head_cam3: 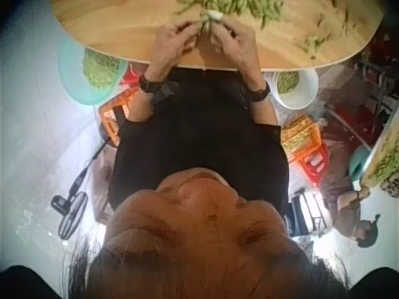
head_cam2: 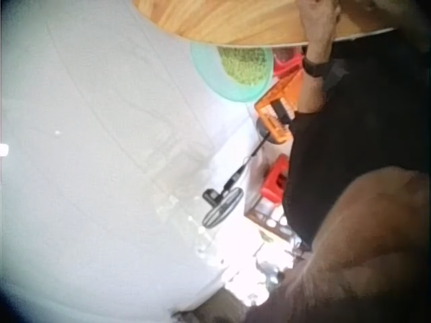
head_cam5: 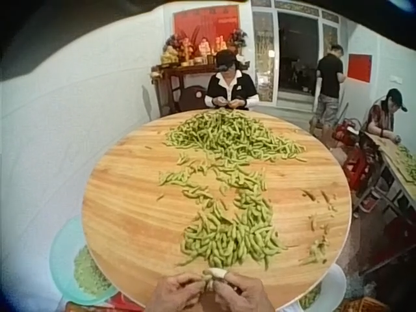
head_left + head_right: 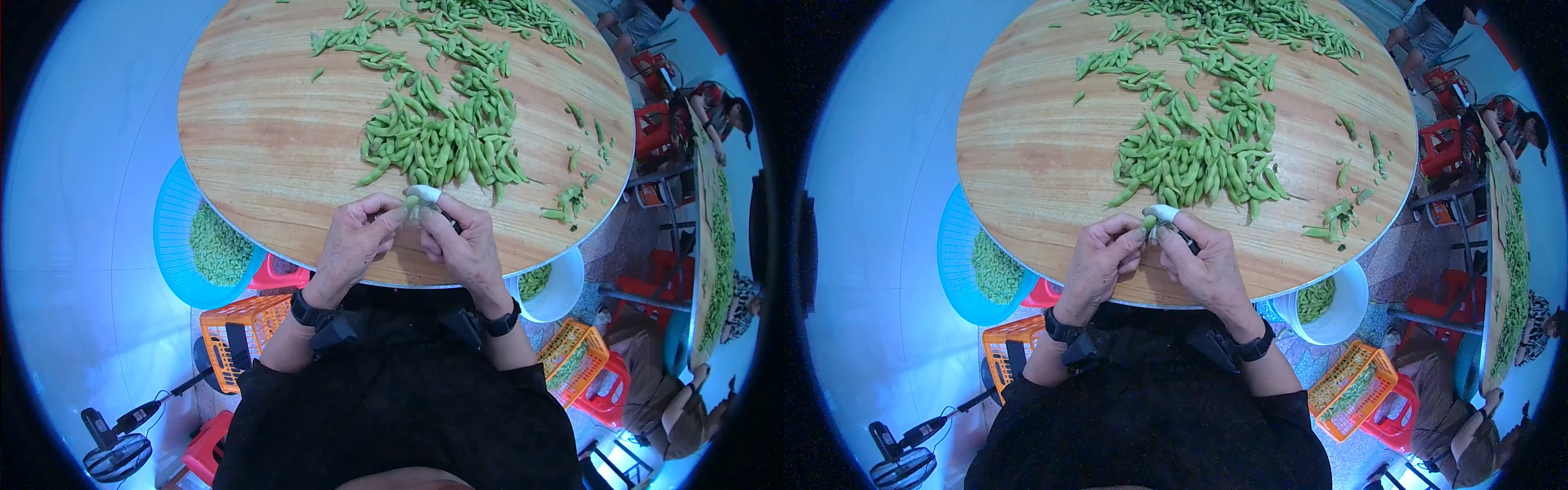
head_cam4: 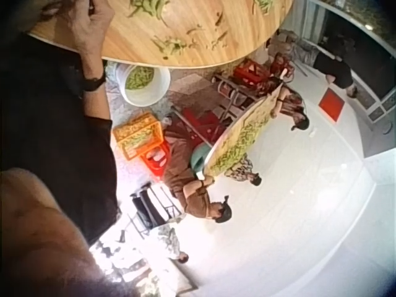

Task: Shelling green bean pods by hand at a table and collecting the seeds in a basket.

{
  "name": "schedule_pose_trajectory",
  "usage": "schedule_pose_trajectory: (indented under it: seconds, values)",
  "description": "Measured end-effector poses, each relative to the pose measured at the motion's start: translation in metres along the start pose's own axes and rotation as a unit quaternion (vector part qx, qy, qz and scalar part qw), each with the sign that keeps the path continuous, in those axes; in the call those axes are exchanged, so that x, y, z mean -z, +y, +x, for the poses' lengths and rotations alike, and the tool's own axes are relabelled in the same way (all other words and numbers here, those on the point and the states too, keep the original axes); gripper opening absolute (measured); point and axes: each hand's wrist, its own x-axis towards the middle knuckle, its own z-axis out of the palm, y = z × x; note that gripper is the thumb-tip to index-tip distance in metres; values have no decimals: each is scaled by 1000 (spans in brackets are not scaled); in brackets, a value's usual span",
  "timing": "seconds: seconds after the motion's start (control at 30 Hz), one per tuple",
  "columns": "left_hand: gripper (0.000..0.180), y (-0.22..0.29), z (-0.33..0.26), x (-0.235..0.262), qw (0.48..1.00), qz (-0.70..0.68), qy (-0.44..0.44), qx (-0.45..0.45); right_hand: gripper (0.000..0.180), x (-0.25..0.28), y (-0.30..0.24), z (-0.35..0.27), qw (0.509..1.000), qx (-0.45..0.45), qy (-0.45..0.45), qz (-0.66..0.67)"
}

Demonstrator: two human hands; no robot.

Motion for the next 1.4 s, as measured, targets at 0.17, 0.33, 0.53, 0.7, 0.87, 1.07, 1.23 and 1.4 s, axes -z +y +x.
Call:
schedule_pose_trajectory:
  seconds: [0.17, 0.33, 0.53, 0.7, 0.87, 1.07, 1.23, 1.4]
  values:
    - [9, 1, -4, -9, 992, 124, 10, -20, 26, 8, -1, -2, 999, 8, -18, -36]
    - [9, -5, -4, -27, 788, 464, 137, -382, 27, 10, -1, -5, 999, -25, -27, 12]
    - [10, -3, -6, -16, 930, 321, 53, -169, 26, 14, 0, -6, 999, -21, -4, -31]
    - [10, 7, -12, -16, 970, 235, 36, -57, 24, 21, 6, -8, 998, -47, -27, -7]
    - [9, 12, -12, -10, 959, 280, 16, -37, 25, 24, -3, -13, 987, 20, -67, -145]
    - [9, 15, -9, -7, 943, 325, -27, -64, 25, 25, -5, -12, 980, 32, -100, -168]
    - [8, 3, -12, -1, 992, 107, -44, 58, 24, 28, 0, -12, 992, -14, -101, -70]
    - [10, -11, -13, -8, 973, -151, -127, 118, 22, 39, -4, -11, 967, -116, -175, 142]
